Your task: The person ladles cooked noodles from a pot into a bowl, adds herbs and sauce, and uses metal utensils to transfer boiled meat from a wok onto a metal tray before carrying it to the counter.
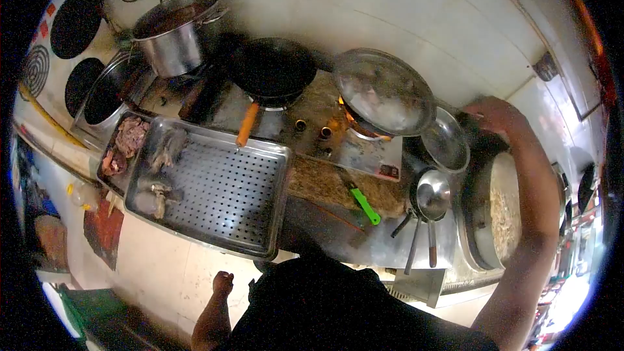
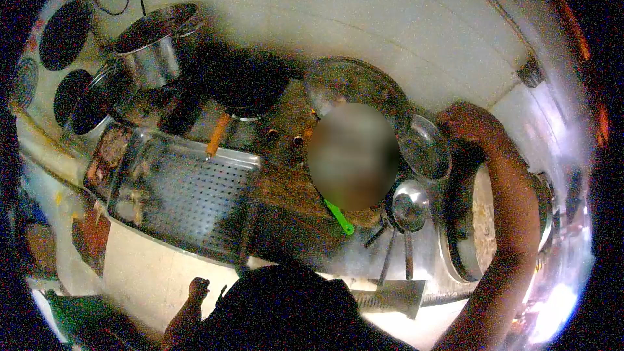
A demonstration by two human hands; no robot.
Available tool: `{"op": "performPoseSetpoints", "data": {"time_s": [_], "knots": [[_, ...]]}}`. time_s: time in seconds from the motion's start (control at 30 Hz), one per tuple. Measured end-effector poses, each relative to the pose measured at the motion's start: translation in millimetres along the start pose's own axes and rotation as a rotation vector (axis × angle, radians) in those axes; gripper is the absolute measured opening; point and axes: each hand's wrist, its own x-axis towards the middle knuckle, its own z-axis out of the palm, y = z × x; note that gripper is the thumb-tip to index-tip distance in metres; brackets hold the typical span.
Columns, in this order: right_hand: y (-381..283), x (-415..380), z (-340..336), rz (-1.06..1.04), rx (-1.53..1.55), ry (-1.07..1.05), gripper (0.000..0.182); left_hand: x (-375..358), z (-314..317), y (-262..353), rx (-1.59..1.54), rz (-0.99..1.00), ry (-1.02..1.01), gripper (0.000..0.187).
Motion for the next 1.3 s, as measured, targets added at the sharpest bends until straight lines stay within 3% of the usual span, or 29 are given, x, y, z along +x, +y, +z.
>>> {"op": "performPoseSetpoints", "data": {"time_s": [0.07,0.17,0.27,0.37,0.4,0.47,0.5,0.57,0.6,0.63,0.67,0.7,0.77,0.8,0.87,0.93,0.97,1.07,1.2,1.3], "knots": [[10,19,-3,0.126,0.099,-0.019,0.055,-6,-3,7,-0.104,-0.049,-0.037,0.031],[6,41,6,0.137,0.085,0.038,0.055,-10,1,14,0.17,0.071,-0.076,0.026],[-25,26,7,0.114,-0.03,0.169,0.057,-18,6,22,0.171,0.18,-0.01,0.023],[50,62,107,-0.046,0.156,0.241,0.057,-25,5,36,0.149,0.123,-0.023,0.021],[41,55,111,-0.049,0.153,0.242,0.057,-24,2,37,0.146,0.12,-0.022,0.021],[15,33,126,0.045,0.748,0.179,0.055,-25,-4,40,0.31,0.228,-0.11,0.025],[10,28,143,0.043,0.746,0.178,0.055,-24,-1,37,0.308,0.227,-0.11,0.025],[2,31,187,-0.217,1.222,0.39,0.053,-19,14,17,0.043,0.039,-0.058,0.029],[-5,32,202,-0.218,1.222,0.392,0.053,-18,14,14,0.067,0.099,-0.009,0.033],[-14,33,214,-0.144,1.506,0.343,0.053,-17,6,24,0.068,0.1,-0.007,0.033],[-24,35,226,-0.064,1.789,0.286,0.054,-16,-5,38,-0.08,-0.058,0.006,0.032],[-33,38,238,-0.062,1.794,0.289,0.054,-14,-19,51,-0.225,-0.214,0.019,0.031],[-53,45,253,0.062,1.589,0.465,0.054,-9,-24,51,-0.146,-0.099,0.067,0.031],[-77,29,219,0.25,1.696,0.341,0.054,-7,-23,47,-0.114,-0.023,0.094,0.029],[-90,24,217,0.24,1.69,0.371,0.053,-5,-25,51,-0.08,0.051,0.122,0.028],[-97,20,213,0.231,1.683,0.401,0.053,-2,-28,62,-0.11,-0.176,0.032,0.027],[-100,16,208,0.264,1.63,0.413,0.054,-3,-28,59,-0.108,-0.176,0.032,0.027],[-102,2,194,0.325,1.565,0.426,0.055,-10,-32,52,0.352,0.312,-0.038,0.021],[-96,-15,190,0.324,1.701,0.438,0.052,-14,-20,37,0.248,0.225,-0.06,0.018],[-97,-36,176,0.309,1.734,0.423,0.053,-18,-13,26,0.346,0.33,-0.027,0.022]]}}
